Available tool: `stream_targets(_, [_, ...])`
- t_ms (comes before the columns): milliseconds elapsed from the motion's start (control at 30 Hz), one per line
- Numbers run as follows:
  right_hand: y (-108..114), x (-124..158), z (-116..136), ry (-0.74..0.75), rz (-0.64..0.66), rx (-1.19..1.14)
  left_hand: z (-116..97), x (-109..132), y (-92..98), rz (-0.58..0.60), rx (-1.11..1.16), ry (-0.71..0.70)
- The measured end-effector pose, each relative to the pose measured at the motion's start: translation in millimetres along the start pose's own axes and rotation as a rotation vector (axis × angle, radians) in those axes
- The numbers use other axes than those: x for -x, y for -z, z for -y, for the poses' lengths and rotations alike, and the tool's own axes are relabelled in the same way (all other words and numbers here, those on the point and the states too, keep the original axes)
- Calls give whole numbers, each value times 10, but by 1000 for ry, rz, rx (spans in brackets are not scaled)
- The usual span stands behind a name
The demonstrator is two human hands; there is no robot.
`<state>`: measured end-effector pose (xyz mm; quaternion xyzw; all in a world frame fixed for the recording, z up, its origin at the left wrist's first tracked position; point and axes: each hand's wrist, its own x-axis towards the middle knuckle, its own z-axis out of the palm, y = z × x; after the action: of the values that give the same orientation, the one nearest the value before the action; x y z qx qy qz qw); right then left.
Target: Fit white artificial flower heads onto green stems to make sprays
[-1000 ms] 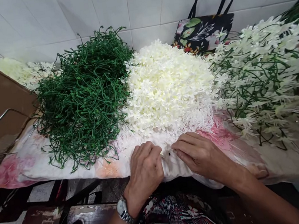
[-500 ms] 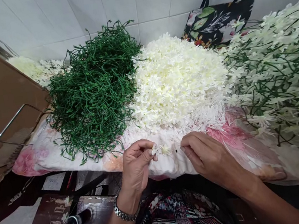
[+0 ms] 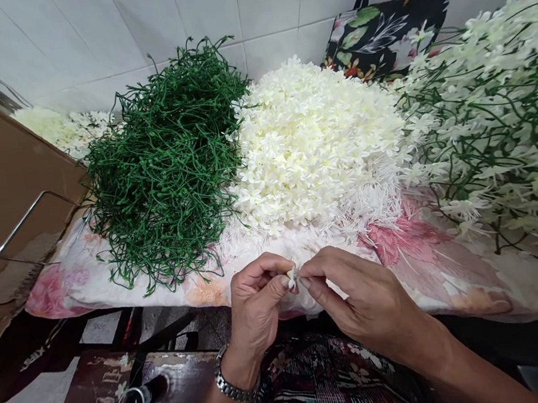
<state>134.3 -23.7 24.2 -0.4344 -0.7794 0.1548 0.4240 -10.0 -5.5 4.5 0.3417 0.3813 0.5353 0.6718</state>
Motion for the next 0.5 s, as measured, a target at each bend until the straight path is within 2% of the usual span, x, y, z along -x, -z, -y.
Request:
stream_targets(233, [-14,5,-10,17,11,13,91,14,81,84,-184,-130])
stream_targets(367, [-49,23,-25,17,-14,23,98,17,78,76,-210,-104])
stream_targets(500, [-29,35,-20,-18,-40,-1,72,14,37,30,-122,-33])
